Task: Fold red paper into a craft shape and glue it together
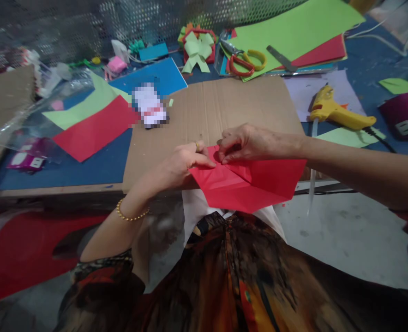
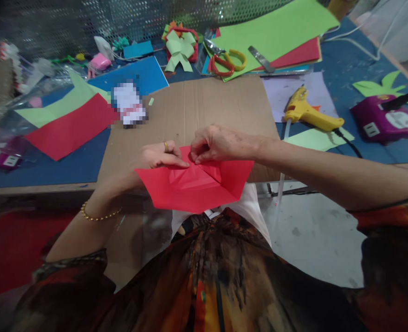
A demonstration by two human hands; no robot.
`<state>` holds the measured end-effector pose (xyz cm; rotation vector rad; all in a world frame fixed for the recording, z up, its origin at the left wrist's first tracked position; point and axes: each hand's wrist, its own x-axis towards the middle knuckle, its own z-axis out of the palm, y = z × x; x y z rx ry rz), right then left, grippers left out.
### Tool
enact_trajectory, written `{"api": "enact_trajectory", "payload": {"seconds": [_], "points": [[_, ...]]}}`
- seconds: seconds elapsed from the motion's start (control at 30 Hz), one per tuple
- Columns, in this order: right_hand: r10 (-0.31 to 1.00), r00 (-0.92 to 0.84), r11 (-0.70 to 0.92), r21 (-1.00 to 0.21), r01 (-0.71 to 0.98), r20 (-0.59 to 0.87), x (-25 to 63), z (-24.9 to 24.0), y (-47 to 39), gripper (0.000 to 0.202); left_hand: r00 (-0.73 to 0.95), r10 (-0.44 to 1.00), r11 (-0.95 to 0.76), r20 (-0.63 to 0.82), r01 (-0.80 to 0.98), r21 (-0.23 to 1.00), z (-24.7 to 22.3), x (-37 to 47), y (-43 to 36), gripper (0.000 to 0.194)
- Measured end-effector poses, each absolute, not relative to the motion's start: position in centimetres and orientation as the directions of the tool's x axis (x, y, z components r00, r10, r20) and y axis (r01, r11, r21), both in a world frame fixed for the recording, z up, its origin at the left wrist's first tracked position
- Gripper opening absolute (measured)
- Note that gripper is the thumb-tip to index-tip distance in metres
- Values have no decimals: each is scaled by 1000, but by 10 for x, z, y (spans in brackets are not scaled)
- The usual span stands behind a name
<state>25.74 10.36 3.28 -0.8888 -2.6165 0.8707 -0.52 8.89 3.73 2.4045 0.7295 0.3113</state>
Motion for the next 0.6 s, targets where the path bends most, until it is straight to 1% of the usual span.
{"api": "enact_trajectory", "payload": {"seconds": [0.07,0.17,0.23,0.3,0.37,0.5,0.6], "points": [[661,-750,656,-493,572,9,255,37,102,22,844,536,-666,-12,432,608,48,-2,98,34],[725,-688,656,-274,703,-31,250,46,100,34,891,432,-656,-140,417,629,62,5,117,38],[760,-649,633,-188,751,-33,247,50,100,35,880,402,-630,-253,466,622,70,11,127,38],[771,-635,623,-147,768,-48,244,53,102,31,851,383,-599,-359,525,605,78,16,134,37],[767,-638,627,-134,767,-68,242,54,105,25,819,388,-577,-423,574,582,83,21,137,32],[739,-669,657,-138,741,-80,240,54,110,22,739,477,-543,-476,673,502,85,32,133,25],[737,-669,656,-136,743,-98,238,54,111,24,716,520,-576,-467,697,427,83,40,125,14]]}}
